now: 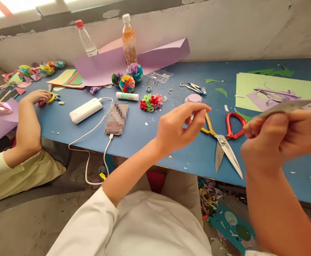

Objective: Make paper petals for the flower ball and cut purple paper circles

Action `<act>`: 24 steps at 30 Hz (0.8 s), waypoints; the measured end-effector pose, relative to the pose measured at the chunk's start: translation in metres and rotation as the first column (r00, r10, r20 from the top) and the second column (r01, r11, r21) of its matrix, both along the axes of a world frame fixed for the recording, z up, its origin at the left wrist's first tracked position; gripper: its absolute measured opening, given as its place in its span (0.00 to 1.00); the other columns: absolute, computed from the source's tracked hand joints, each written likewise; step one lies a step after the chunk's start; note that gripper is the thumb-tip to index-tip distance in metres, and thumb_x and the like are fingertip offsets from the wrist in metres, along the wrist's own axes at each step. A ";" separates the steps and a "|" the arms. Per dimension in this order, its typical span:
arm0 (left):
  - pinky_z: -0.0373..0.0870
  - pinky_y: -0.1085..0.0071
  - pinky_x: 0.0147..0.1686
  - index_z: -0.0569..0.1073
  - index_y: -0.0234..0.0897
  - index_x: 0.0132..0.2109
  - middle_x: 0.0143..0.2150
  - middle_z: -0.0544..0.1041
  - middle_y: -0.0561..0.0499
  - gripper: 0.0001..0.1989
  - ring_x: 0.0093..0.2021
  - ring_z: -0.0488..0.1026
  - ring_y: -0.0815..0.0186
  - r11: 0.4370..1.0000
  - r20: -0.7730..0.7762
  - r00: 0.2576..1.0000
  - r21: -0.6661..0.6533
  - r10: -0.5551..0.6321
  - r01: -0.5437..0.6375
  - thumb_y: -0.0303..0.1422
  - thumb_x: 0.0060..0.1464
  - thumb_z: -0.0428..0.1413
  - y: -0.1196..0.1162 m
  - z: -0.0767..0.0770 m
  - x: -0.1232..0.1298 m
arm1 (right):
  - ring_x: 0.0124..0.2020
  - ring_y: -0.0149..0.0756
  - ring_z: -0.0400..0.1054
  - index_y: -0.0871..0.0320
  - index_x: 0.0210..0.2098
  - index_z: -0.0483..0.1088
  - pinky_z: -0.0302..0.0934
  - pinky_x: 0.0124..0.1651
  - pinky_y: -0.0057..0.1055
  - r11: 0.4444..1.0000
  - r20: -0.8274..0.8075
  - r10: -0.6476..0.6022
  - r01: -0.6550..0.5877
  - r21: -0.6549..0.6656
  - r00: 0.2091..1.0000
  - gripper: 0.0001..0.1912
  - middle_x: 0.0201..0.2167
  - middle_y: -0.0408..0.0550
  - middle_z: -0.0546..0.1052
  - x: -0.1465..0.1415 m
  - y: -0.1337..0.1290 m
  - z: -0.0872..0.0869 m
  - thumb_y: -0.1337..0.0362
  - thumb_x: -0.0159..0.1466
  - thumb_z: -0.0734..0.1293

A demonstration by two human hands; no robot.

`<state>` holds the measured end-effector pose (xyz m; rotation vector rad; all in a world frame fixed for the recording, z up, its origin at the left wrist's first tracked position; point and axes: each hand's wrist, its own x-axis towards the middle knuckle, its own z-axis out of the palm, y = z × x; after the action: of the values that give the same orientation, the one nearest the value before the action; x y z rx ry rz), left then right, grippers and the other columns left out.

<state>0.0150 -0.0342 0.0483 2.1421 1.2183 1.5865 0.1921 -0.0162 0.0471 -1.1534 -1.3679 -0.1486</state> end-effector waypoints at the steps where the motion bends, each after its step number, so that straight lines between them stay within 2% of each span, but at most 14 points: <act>1: 0.69 0.76 0.31 0.73 0.35 0.41 0.33 0.78 0.50 0.19 0.29 0.73 0.74 1.000 -0.069 0.998 0.015 0.012 -0.011 0.34 0.66 0.38 0.021 -0.008 0.009 | 0.15 0.24 0.56 0.52 0.25 0.52 0.55 0.22 0.29 0.996 -0.050 0.074 -0.072 0.045 0.996 0.20 0.15 0.37 0.56 0.000 0.009 0.003 0.45 0.64 0.56; 4: 0.66 0.76 0.30 0.75 0.34 0.37 0.29 0.78 0.51 0.14 0.30 0.75 0.71 0.998 -0.281 0.959 0.041 -0.025 0.038 0.33 0.62 0.46 0.062 -0.042 0.022 | 0.14 0.23 0.55 0.52 0.25 0.54 0.54 0.20 0.27 0.985 -0.039 0.174 -0.173 0.015 0.984 0.18 0.15 0.38 0.58 0.008 0.027 -0.006 0.49 0.65 0.57; 6: 0.64 0.75 0.29 0.75 0.34 0.37 0.28 0.77 0.50 0.12 0.31 0.76 0.69 0.998 -0.340 0.940 0.061 0.006 0.016 0.33 0.61 0.48 0.072 -0.059 0.020 | 0.15 0.24 0.57 0.53 0.23 0.55 0.55 0.20 0.27 0.985 0.000 0.168 -0.168 -0.028 0.986 0.20 0.14 0.39 0.60 0.016 0.031 -0.020 0.48 0.65 0.58; 8: 0.63 0.75 0.29 0.75 0.34 0.37 0.28 0.77 0.50 0.12 0.32 0.76 0.69 0.998 -0.372 0.927 0.054 0.044 -0.026 0.33 0.61 0.48 0.074 -0.066 0.016 | 0.16 0.25 0.58 0.53 0.22 0.55 0.56 0.22 0.27 0.986 0.017 0.157 -0.156 -0.061 0.987 0.20 0.14 0.40 0.62 0.021 0.032 -0.031 0.48 0.65 0.57; 10: 0.63 0.75 0.30 0.74 0.34 0.37 0.29 0.77 0.49 0.12 0.33 0.75 0.69 0.999 -0.405 0.913 0.017 0.043 -0.040 0.32 0.62 0.48 0.073 -0.064 0.015 | 0.16 0.24 0.58 0.53 0.23 0.54 0.57 0.23 0.27 0.985 0.034 0.149 -0.146 -0.095 0.988 0.20 0.14 0.40 0.62 0.023 0.030 -0.037 0.48 0.65 0.56; 13: 0.63 0.75 0.31 0.74 0.34 0.37 0.32 0.78 0.49 0.13 0.35 0.75 0.68 0.999 -0.438 0.899 -0.033 -0.021 0.007 0.33 0.63 0.47 0.063 -0.046 0.015 | 0.17 0.23 0.58 0.54 0.23 0.56 0.55 0.24 0.27 0.979 0.059 0.155 -0.145 -0.144 0.986 0.20 0.14 0.40 0.63 0.023 0.029 -0.037 0.48 0.64 0.57; 15: 0.63 0.75 0.33 0.74 0.35 0.38 0.35 0.78 0.49 0.13 0.38 0.75 0.68 0.997 -0.440 0.896 -0.067 -0.061 0.034 0.33 0.64 0.47 0.047 -0.029 0.008 | 0.17 0.23 0.58 0.54 0.23 0.57 0.55 0.24 0.27 0.977 0.053 0.161 -0.152 -0.148 0.985 0.20 0.14 0.40 0.63 0.023 0.029 -0.035 0.49 0.65 0.58; 17: 0.64 0.75 0.35 0.75 0.36 0.40 0.39 0.79 0.50 0.13 0.40 0.74 0.68 0.986 -0.440 0.891 -0.163 -0.114 0.045 0.35 0.64 0.47 0.024 -0.014 -0.008 | 0.17 0.24 0.58 0.55 0.23 0.57 0.55 0.23 0.27 0.979 0.026 0.165 -0.160 -0.126 0.986 0.19 0.14 0.40 0.63 0.023 0.029 -0.034 0.50 0.65 0.57; 19: 0.66 0.76 0.37 0.75 0.37 0.42 0.41 0.79 0.50 0.12 0.41 0.74 0.68 0.928 -0.466 0.840 -0.356 -0.278 0.109 0.40 0.63 0.51 -0.002 -0.005 -0.032 | 0.16 0.25 0.59 0.54 0.23 0.57 0.56 0.22 0.27 0.981 -0.008 0.170 -0.170 -0.092 0.985 0.18 0.14 0.39 0.63 0.022 0.029 -0.032 0.51 0.65 0.57; 21: 0.68 0.74 0.39 0.76 0.39 0.43 0.43 0.79 0.51 0.13 0.44 0.74 0.65 0.825 -0.517 0.706 -0.538 -0.484 0.172 0.43 0.58 0.57 -0.025 -0.006 -0.056 | 0.16 0.26 0.59 0.54 0.23 0.57 0.57 0.21 0.27 0.981 -0.032 0.182 -0.183 -0.069 0.983 0.17 0.14 0.39 0.63 0.022 0.030 -0.031 0.53 0.64 0.58; 22: 0.69 0.73 0.41 0.76 0.39 0.44 0.46 0.78 0.50 0.13 0.45 0.74 0.64 0.784 -0.528 0.653 -0.598 -0.542 0.167 0.42 0.56 0.59 -0.034 -0.010 -0.066 | 0.15 0.27 0.59 0.54 0.22 0.57 0.56 0.20 0.28 0.980 -0.040 0.186 -0.188 -0.065 0.982 0.17 0.14 0.39 0.63 0.022 0.030 -0.031 0.53 0.64 0.59; 24: 0.71 0.71 0.45 0.77 0.40 0.45 0.51 0.76 0.48 0.12 0.48 0.74 0.63 0.754 -0.536 0.630 -0.645 -0.562 0.123 0.38 0.56 0.60 -0.045 -0.018 -0.082 | 0.15 0.27 0.60 0.55 0.23 0.59 0.56 0.20 0.28 0.979 -0.046 0.190 -0.193 -0.072 0.981 0.15 0.14 0.39 0.65 0.021 0.031 -0.032 0.54 0.62 0.60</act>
<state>-0.0666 -0.0797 0.0305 2.3947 1.0977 0.1188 0.2133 0.0144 0.0156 -1.0743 -1.4522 0.0644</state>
